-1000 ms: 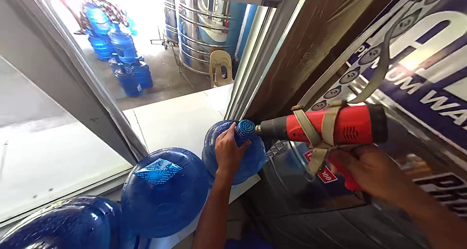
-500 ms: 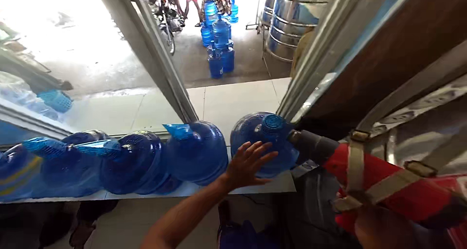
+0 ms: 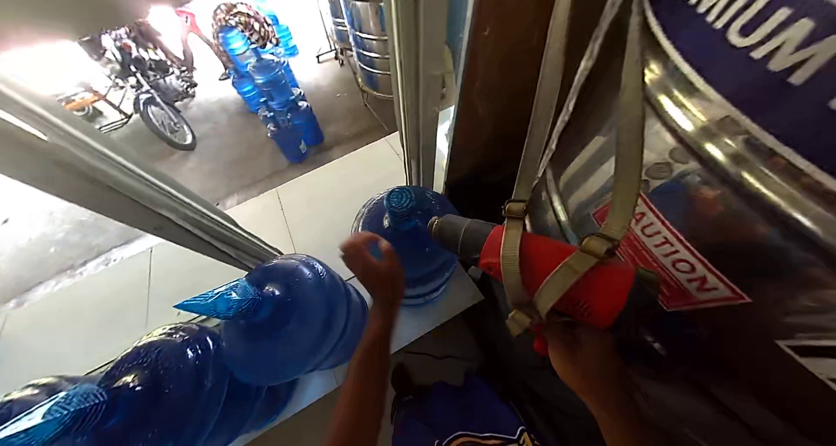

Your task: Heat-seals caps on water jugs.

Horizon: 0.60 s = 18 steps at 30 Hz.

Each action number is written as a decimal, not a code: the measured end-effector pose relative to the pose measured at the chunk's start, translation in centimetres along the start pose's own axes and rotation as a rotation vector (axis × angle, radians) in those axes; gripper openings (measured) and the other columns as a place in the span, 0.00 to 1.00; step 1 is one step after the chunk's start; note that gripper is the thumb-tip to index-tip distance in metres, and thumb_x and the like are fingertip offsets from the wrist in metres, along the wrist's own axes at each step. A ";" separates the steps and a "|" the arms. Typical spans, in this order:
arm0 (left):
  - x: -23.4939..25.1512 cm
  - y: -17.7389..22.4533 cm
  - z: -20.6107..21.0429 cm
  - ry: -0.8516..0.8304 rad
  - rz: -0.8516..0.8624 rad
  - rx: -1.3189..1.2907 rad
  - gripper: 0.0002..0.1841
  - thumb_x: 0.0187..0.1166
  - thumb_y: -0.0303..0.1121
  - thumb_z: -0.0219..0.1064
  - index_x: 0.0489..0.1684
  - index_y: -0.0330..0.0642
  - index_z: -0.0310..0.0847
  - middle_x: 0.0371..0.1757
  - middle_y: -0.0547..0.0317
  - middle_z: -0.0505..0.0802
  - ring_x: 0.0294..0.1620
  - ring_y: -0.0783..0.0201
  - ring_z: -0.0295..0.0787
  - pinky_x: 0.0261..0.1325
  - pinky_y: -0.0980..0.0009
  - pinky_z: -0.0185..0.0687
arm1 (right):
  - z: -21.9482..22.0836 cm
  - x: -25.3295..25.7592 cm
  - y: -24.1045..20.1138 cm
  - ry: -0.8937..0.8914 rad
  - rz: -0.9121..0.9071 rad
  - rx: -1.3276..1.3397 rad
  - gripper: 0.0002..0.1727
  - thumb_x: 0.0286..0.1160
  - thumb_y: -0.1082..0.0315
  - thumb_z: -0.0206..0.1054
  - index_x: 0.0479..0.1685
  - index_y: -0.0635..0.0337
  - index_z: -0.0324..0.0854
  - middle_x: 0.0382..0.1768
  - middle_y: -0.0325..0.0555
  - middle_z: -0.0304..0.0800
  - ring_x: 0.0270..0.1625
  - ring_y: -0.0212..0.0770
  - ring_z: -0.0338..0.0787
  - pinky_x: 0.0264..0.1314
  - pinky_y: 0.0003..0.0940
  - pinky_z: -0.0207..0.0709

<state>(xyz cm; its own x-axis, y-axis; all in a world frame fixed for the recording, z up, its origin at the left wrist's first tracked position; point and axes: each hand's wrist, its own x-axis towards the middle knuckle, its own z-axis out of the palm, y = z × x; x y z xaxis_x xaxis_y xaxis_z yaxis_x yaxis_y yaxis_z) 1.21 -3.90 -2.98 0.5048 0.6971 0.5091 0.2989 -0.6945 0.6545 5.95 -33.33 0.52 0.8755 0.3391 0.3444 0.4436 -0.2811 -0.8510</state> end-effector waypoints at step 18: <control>-3.4 0.1 -6.7 -0.236 -0.180 0.274 0.36 0.85 0.60 0.57 0.69 0.28 0.73 0.65 0.28 0.82 0.68 0.33 0.80 0.70 0.37 0.76 | -2.8 -3.4 1.2 -0.107 -0.050 0.165 0.17 0.81 0.51 0.67 0.51 0.54 0.88 0.44 0.29 0.94 0.50 0.19 0.91 0.57 0.22 0.88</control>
<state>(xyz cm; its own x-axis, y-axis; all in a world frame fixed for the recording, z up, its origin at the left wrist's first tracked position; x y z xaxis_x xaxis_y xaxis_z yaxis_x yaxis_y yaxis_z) -5.90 -5.17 -0.95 0.5871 0.7742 0.2366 0.5882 -0.6088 0.5324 4.05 -37.38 -0.58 0.8240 0.4445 0.3514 0.4410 -0.1137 -0.8903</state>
